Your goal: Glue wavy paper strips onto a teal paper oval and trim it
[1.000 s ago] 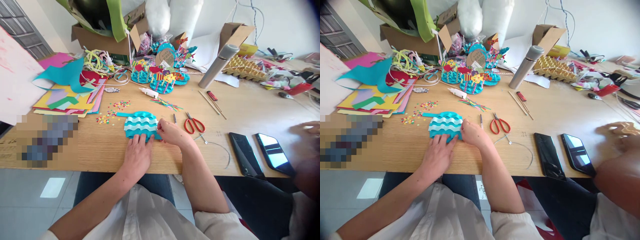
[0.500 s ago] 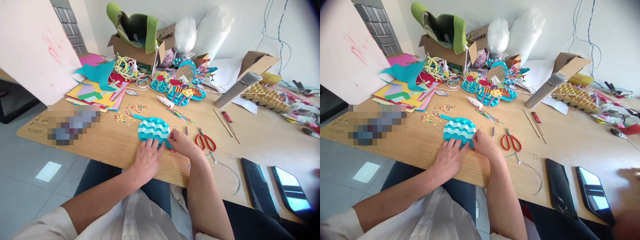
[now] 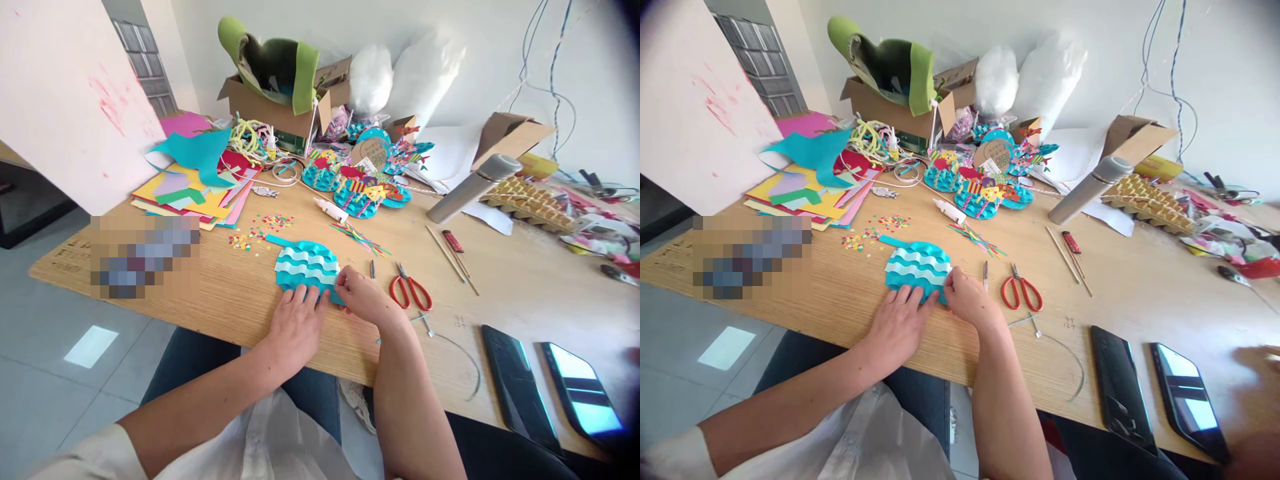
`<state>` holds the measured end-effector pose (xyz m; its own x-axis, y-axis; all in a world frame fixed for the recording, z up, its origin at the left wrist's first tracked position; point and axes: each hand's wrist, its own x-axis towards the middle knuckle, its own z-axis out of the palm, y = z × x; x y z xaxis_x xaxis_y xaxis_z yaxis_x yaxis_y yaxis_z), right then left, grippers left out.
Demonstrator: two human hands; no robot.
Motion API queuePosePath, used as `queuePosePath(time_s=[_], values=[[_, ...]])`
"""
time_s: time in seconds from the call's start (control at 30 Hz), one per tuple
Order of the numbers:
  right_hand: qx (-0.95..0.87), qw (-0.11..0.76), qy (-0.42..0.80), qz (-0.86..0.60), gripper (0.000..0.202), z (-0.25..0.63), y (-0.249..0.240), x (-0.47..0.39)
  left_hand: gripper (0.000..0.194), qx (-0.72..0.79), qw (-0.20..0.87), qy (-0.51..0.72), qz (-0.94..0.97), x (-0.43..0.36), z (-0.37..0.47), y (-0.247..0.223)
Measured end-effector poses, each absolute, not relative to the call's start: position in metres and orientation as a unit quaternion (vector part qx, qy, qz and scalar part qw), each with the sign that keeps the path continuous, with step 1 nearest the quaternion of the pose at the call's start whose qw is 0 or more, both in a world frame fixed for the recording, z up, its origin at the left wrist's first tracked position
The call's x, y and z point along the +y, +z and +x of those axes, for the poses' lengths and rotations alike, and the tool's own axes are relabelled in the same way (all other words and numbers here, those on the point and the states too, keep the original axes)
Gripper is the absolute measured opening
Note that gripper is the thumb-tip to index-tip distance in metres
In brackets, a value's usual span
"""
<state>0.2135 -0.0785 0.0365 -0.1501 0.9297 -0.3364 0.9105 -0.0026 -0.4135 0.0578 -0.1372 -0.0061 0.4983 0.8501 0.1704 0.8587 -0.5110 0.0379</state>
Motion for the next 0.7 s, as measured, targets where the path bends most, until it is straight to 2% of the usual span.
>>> queuePosePath(time_s=[0.33, 0.53, 0.7], values=[[-0.691, 0.039, 0.323, -0.645, 0.006, 0.221, 0.033, -0.076, 0.043, -0.493, 0.027, -0.087, -0.865, -0.133, 0.055, -0.003], [-0.674, 0.085, 0.325, -0.658, 0.021, 0.234, 0.031, -0.075, 0.053, -0.492, 0.023, -0.085, -0.866, -0.139, 0.051, -0.002], [-0.669, 0.066, 0.256, -0.694, 0.028, 0.239, 0.032, -0.072, 0.057, -0.485, -0.001, -0.081, -0.871, -0.142, 0.047, 0.002]])
